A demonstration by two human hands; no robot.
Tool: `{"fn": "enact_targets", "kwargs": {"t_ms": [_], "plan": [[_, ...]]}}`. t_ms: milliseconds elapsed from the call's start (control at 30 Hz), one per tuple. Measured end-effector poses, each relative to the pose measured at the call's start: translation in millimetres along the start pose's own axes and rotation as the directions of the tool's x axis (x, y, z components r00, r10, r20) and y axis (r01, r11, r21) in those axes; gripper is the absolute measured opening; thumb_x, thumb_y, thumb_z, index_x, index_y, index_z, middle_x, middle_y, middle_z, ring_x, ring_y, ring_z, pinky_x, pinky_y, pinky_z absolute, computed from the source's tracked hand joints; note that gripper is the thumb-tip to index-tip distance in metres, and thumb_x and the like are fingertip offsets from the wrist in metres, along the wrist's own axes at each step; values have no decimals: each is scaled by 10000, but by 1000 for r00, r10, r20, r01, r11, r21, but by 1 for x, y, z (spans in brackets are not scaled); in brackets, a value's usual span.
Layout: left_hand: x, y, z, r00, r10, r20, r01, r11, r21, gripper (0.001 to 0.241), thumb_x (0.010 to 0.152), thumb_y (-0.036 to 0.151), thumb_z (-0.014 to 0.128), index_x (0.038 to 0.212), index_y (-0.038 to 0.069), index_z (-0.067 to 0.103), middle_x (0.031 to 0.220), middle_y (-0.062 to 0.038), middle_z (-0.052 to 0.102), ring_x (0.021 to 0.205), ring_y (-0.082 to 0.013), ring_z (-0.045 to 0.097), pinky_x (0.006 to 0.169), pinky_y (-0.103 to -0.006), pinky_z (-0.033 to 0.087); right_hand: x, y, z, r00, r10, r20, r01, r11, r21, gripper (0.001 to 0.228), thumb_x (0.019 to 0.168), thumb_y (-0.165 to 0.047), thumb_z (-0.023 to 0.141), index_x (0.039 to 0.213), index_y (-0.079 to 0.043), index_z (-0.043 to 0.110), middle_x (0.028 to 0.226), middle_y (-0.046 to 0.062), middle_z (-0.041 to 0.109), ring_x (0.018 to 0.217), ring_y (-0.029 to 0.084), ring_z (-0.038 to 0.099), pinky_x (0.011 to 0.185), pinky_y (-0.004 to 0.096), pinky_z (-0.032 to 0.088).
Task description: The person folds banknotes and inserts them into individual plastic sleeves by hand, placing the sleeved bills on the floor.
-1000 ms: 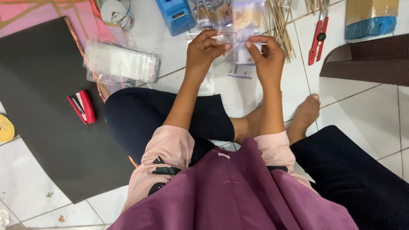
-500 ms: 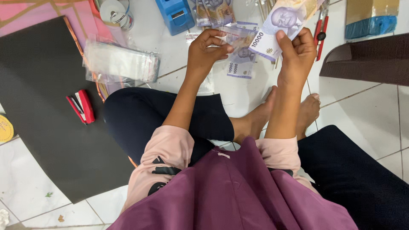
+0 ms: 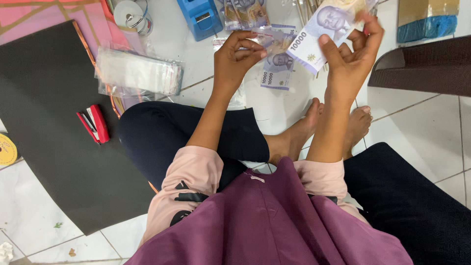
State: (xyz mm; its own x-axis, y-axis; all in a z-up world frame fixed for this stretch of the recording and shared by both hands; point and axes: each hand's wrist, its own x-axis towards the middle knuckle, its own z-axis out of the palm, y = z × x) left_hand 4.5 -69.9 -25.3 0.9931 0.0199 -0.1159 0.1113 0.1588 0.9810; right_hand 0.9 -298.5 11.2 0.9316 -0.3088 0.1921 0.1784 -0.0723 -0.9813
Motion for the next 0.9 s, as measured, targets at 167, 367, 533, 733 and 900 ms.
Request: {"fn": "enact_targets", "kwargs": {"t_ms": [167,367,533,733,900], "plan": [[-4,3,3,986,163,-21,-156,969,190,372,892,198,836,1202,152,637,1017,-28,775,1030,-170,765,966,-321,641,3,-22,7,983,177,-40,-181,970,-162,145,999,-189,705,1101,-89,729,910,-6,653,674,44,468,641,223,520],[-8,-11,5,845,535,6,-454,711,537,336,988,215,778,1260,102,617,1194,-44,714,1098,-186,735,921,-313,649,5,-24,-10,970,231,80,-212,957,-197,383,998,0,494,1317,-38,704,887,100,670,802,147,685,842,280,698],[-5,-11,8,600,787,140,-615,343,710,281,1016,97,759,1263,26,644,1227,-108,722,1105,-229,763,906,-319,675,6,-51,-15,961,187,202,-124,950,-288,310,1005,64,632,1288,-36,710,1182,89,704,1001,132,673,868,274,652],[-8,18,17,430,877,217,-786,244,569,102,951,-102,689,1034,-150,654,1019,-251,684,994,-390,723,960,-479,653,6,-62,-29,942,53,333,145,829,-540,243,1051,54,845,1261,-59,802,1014,63,581,884,148,579,712,249,437],[-7,10,15,432,874,223,-736,199,647,174,947,-52,756,1091,-106,676,1088,-211,715,1027,-329,748,926,-393,680,5,-89,-31,868,-190,458,460,654,-601,133,1076,-87,930,1190,-66,865,1201,90,528,1155,332,367,1010,412,349]]}}
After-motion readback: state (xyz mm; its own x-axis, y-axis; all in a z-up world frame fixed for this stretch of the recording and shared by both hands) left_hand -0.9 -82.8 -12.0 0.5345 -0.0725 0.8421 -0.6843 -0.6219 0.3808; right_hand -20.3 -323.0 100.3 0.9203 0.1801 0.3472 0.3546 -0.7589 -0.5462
